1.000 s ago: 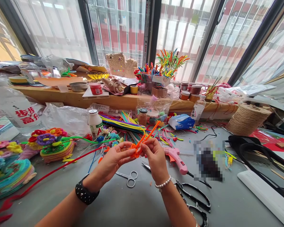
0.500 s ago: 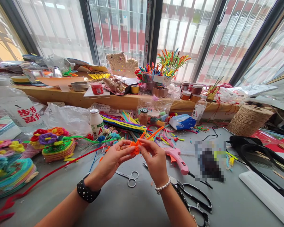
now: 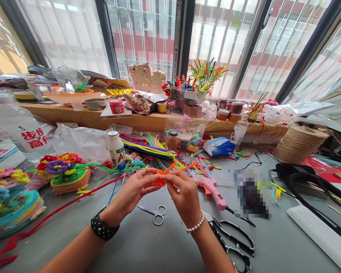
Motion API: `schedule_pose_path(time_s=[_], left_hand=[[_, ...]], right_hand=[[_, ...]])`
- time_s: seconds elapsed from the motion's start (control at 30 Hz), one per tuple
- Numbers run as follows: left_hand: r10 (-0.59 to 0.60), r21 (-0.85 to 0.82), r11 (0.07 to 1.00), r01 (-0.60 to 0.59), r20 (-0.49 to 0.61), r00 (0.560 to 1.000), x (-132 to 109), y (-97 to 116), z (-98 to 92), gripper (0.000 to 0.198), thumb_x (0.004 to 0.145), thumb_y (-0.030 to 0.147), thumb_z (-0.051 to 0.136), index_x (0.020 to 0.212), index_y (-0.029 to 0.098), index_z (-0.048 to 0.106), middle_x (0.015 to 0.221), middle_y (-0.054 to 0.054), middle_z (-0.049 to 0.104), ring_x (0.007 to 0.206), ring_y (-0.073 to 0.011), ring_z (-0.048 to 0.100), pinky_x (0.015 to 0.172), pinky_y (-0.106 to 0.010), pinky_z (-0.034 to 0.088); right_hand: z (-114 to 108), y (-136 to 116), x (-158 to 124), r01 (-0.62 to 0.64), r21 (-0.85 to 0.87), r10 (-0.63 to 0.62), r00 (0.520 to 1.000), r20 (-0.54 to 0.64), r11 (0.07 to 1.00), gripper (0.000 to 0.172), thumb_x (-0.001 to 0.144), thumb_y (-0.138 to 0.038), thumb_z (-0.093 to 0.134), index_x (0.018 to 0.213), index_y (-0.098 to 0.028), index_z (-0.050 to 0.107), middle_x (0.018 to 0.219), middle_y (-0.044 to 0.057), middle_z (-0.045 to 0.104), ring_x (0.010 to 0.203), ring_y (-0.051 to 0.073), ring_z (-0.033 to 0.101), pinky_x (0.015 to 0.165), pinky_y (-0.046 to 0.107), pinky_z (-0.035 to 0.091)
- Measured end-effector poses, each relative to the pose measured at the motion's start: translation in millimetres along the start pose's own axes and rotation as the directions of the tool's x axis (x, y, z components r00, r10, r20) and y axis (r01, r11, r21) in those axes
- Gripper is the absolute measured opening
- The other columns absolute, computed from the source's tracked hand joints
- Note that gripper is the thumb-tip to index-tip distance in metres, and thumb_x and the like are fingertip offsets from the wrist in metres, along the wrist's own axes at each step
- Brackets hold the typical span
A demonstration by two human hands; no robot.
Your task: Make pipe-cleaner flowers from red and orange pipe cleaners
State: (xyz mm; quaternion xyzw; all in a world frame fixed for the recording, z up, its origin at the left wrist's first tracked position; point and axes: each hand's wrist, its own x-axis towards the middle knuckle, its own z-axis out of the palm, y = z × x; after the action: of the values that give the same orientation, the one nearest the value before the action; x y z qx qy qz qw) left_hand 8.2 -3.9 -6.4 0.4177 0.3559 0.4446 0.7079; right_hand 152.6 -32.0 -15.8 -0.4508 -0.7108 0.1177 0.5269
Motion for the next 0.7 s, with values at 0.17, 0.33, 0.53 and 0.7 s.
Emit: schedule_pose_path(time_s=[0.17, 0.33, 0.53, 0.7], left_hand=[[0.017, 0.012, 1.0, -0.017, -0.006, 1.0, -0.3, 0.8, 0.0, 0.025, 0.063, 0.025, 0.065, 0.082, 0.015, 0.052, 0.078, -0.003, 0.063, 0.076, -0.0151, 0.061, 0.072, -0.029, 0.048], [0.024, 0.052, 0.998, -0.024, -0.006, 1.0, 0.8, 0.0, -1.2, 0.025, 0.064, 0.025, 0.064, 0.083, 0.015, 0.051, 0.08, -0.004, 0.063, 0.075, -0.0149, 0.061, 0.072, -0.029, 0.048], [0.03, 0.083, 0.996, -0.028, -0.024, 0.999, 0.3, 2.4, -0.6, 0.027, 0.064, 0.025, 0.064, 0.084, 0.014, 0.049, 0.079, -0.005, 0.063, 0.073, -0.0145, 0.06, 0.07, -0.028, 0.049], [0.015, 0.112, 0.994, -0.014, -0.007, 1.0, -0.1, 5.1, 0.9, 0.034, 0.06, 0.021, 0.068, 0.086, 0.014, 0.048, 0.077, -0.006, 0.064, 0.071, -0.0156, 0.061, 0.071, -0.029, 0.048]], right_hand=[[0.3, -0.1, -1.7, 0.026, -0.059, -0.025, 1.0, 0.007, 0.998, 0.026, 0.078, -0.013, 0.044, 0.09, -0.027, 0.063, 0.084, 0.003, 0.063, 0.079, 0.018, 0.057, 0.072, 0.031, 0.045], [1.3, -0.6, -2.7, 0.027, -0.138, -0.03, 0.999, -0.022, 0.99, 0.021, 0.078, -0.016, 0.046, 0.092, -0.025, 0.059, 0.084, 0.003, 0.064, 0.077, 0.018, 0.058, 0.07, 0.032, 0.045], [0.3, 0.0, -3.2, 0.082, -0.183, -0.075, 0.996, 0.045, 0.98, 0.02, 0.078, -0.012, 0.046, 0.087, -0.023, 0.06, 0.083, 0.004, 0.064, 0.078, 0.017, 0.057, 0.07, 0.03, 0.045], [1.9, 0.2, -2.9, 0.091, -0.153, -0.087, 0.996, 0.028, 0.984, 0.021, 0.077, -0.014, 0.046, 0.086, -0.025, 0.061, 0.082, 0.004, 0.064, 0.078, 0.018, 0.057, 0.07, 0.032, 0.045]])
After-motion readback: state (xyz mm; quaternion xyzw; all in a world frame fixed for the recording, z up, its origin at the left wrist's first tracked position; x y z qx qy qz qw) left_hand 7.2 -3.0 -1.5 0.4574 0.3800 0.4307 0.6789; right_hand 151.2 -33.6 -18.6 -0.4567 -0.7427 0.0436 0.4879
